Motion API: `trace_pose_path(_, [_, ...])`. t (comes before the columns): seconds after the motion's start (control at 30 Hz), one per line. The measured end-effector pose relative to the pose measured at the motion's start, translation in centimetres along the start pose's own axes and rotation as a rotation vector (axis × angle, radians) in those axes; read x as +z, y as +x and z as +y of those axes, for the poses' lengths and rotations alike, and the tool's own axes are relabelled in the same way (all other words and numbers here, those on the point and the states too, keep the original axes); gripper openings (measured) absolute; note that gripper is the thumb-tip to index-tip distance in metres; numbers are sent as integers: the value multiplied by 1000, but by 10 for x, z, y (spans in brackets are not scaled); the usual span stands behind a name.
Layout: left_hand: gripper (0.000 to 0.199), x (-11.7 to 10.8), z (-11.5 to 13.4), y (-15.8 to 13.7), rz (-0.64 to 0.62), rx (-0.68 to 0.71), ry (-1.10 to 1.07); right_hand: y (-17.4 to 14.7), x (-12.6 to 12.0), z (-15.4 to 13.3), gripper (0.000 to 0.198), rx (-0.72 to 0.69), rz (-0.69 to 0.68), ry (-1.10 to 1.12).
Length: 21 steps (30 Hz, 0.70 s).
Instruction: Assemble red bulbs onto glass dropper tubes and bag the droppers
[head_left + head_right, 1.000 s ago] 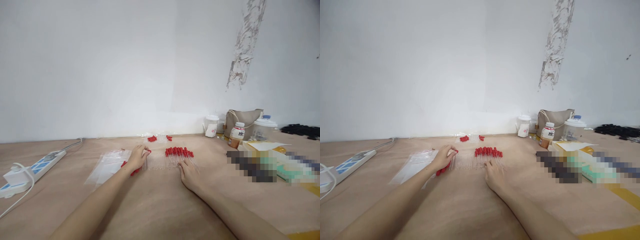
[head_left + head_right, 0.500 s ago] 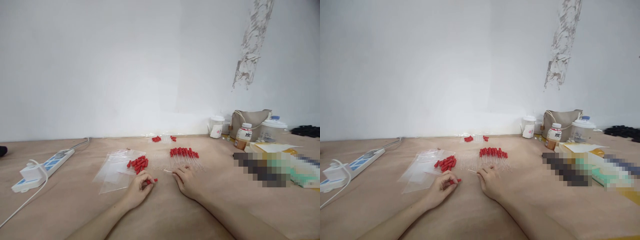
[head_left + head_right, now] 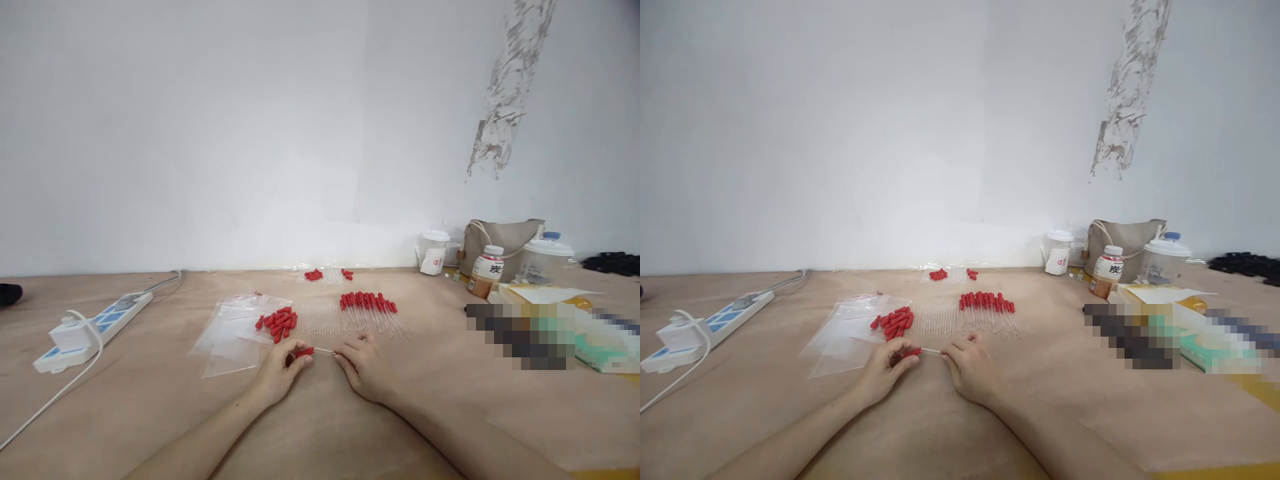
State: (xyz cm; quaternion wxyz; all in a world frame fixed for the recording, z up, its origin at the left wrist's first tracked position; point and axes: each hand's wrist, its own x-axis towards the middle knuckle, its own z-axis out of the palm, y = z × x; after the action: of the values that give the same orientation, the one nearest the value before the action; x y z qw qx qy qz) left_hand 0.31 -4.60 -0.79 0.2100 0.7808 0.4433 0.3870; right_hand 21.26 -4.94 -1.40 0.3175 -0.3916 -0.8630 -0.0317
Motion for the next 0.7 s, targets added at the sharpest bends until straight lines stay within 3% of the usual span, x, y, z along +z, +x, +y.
trace_pose_path(0.37, [14,-1,10,1,-117,133,163,3,-2,10,22,-22,-69,31])
trace_pose_path(0.7, [17,1,11,-2,-130,196,291,-2,0,3,19,-50,-26,-60])
